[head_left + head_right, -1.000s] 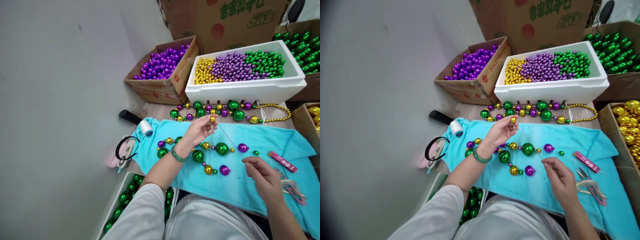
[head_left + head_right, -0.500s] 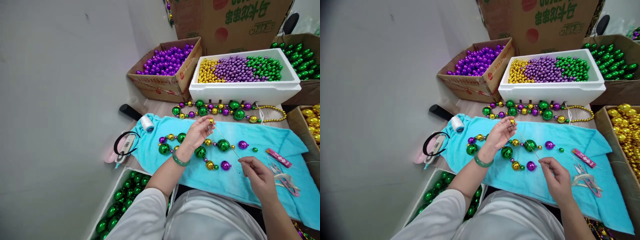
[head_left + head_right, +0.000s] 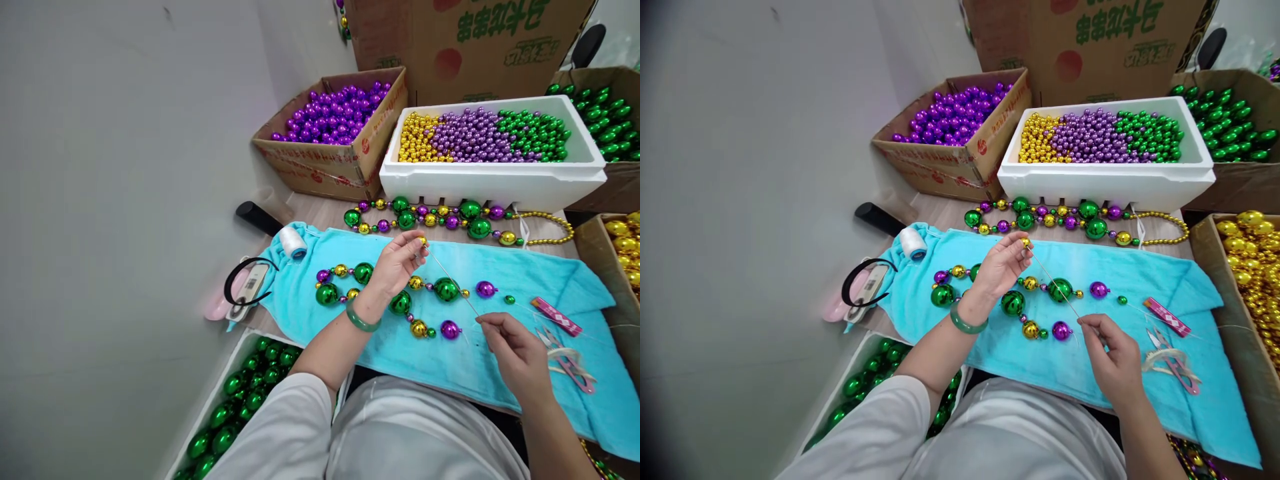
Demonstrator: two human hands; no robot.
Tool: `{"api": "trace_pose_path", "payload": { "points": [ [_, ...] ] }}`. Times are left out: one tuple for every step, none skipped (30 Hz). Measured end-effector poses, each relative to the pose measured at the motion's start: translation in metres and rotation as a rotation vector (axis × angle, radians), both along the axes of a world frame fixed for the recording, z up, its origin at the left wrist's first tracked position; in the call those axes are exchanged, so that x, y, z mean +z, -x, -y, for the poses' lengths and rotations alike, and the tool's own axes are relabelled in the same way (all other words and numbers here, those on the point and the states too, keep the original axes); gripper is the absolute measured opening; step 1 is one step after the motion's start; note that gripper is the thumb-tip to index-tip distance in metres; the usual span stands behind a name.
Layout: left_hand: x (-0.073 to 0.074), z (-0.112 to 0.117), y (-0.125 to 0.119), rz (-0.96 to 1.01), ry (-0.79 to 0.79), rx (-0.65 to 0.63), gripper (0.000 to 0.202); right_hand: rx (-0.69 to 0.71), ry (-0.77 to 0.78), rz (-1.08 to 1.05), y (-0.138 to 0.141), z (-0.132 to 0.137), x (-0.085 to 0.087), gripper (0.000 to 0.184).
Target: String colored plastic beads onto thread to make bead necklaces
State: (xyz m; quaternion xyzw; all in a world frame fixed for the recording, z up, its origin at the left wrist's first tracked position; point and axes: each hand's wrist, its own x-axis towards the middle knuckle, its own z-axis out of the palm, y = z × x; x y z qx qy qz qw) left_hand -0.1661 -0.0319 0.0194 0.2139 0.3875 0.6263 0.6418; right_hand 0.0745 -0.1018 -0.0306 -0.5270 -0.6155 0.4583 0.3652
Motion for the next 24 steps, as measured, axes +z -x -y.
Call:
{"api": "trace_pose_path", "payload": {
  "points": [
    [-0.001,0.0,0.0,-0.017,-0.005,0.001,0.028,0.002,-0.003,0.004,0.0,0.0,0.0,0.019],
    [-0.002,0.0,0.0,-0.045,-0.018,0.009,0.028,0.001,-0.007,0.008,0.001,0.0,-0.001,0.019],
    [-0.004,0.001,-0.001,-0.088,-0.041,0.024,0.029,0.0,-0.01,0.014,0.002,-0.001,-0.001,0.019],
    [-0.005,0.001,-0.002,-0.142,-0.073,0.046,0.033,-0.001,-0.011,0.019,0.002,-0.001,-0.001,0.018],
    [-0.006,0.003,-0.004,-0.201,-0.111,0.067,0.038,-0.001,-0.009,0.02,0.003,-0.002,-0.001,0.018],
    [-0.007,0.004,-0.005,-0.259,-0.147,0.077,0.045,0.0,-0.005,0.014,0.004,-0.002,0.0,0.018],
    [-0.008,0.005,-0.006,-0.313,-0.177,0.061,0.053,0.001,0.002,0.001,0.005,-0.003,0.0,0.019],
    [-0.008,0.005,-0.006,-0.366,-0.199,0.013,0.06,0.0,0.012,-0.02,0.006,-0.003,0.0,0.019],
    [-0.008,0.005,-0.004,-0.426,-0.214,-0.058,0.063,-0.007,0.022,-0.048,0.007,-0.004,0.0,0.019],
    [-0.008,0.003,-0.001,-0.507,-0.224,-0.124,0.059,-0.022,0.031,-0.081,0.008,-0.005,0.0,0.019],
    [-0.009,0.0,0.005,-0.619,-0.231,-0.161,0.05,-0.043,0.038,-0.114,0.008,-0.005,0.0,0.019],
    [-0.009,-0.005,0.013,-0.762,-0.233,-0.152,0.038,-0.066,0.044,-0.148,0.008,-0.006,-0.001,0.018],
    [-0.011,-0.011,0.022,-0.931,-0.225,-0.107,0.027,-0.09,0.046,-0.18,0.007,-0.006,-0.001,0.018],
    [-0.013,-0.018,0.032,-1.11,-0.203,-0.043,0.022,-0.109,0.047,-0.208,0.006,-0.007,-0.002,0.017],
    [-0.016,-0.024,0.041,-1.275,-0.161,0.0,0.021,-0.121,0.05,-0.229,0.005,-0.007,-0.003,0.017],
    [-0.021,-0.03,0.05,-1.411,-0.113,-0.011,0.021,-0.127,0.055,-0.243,0.003,-0.007,-0.003,0.016],
    [-0.026,-0.035,0.056,-1.506,-0.064,-0.057,0.023,-0.128,0.063,-0.251,0.002,-0.007,-0.004,0.016],
    [-0.031,-0.039,0.061,-1.552,-0.022,-0.125,0.027,-0.126,0.071,-0.255,0.002,-0.007,-0.005,0.016],
    [-0.037,-0.041,0.062,-1.552,0.009,-0.195,0.032,-0.122,0.079,-0.254,0.002,-0.007,-0.005,0.017],
    [-0.042,-0.043,0.062,-1.516,0.031,-0.244,0.038,-0.116,0.086,-0.253,0.002,-0.007,-0.005,0.017],
    [-0.046,-0.043,0.061,-1.456,0.043,-0.265,0.042,-0.112,0.091,-0.249,0.002,-0.007,-0.006,0.017],
    [-0.049,-0.043,0.058,-1.379,0.045,-0.259,0.044,-0.108,0.094,-0.245,0.003,-0.007,-0.006,0.017],
    [-0.05,-0.043,0.056,-1.281,0.042,-0.232,0.045,-0.108,0.094,-0.239,0.003,-0.007,-0.006,0.017],
    [-0.049,-0.042,0.053,-1.154,0.039,-0.2,0.045,-0.108,0.093,-0.232,0.004,-0.007,-0.006,0.018]
  ]
}}
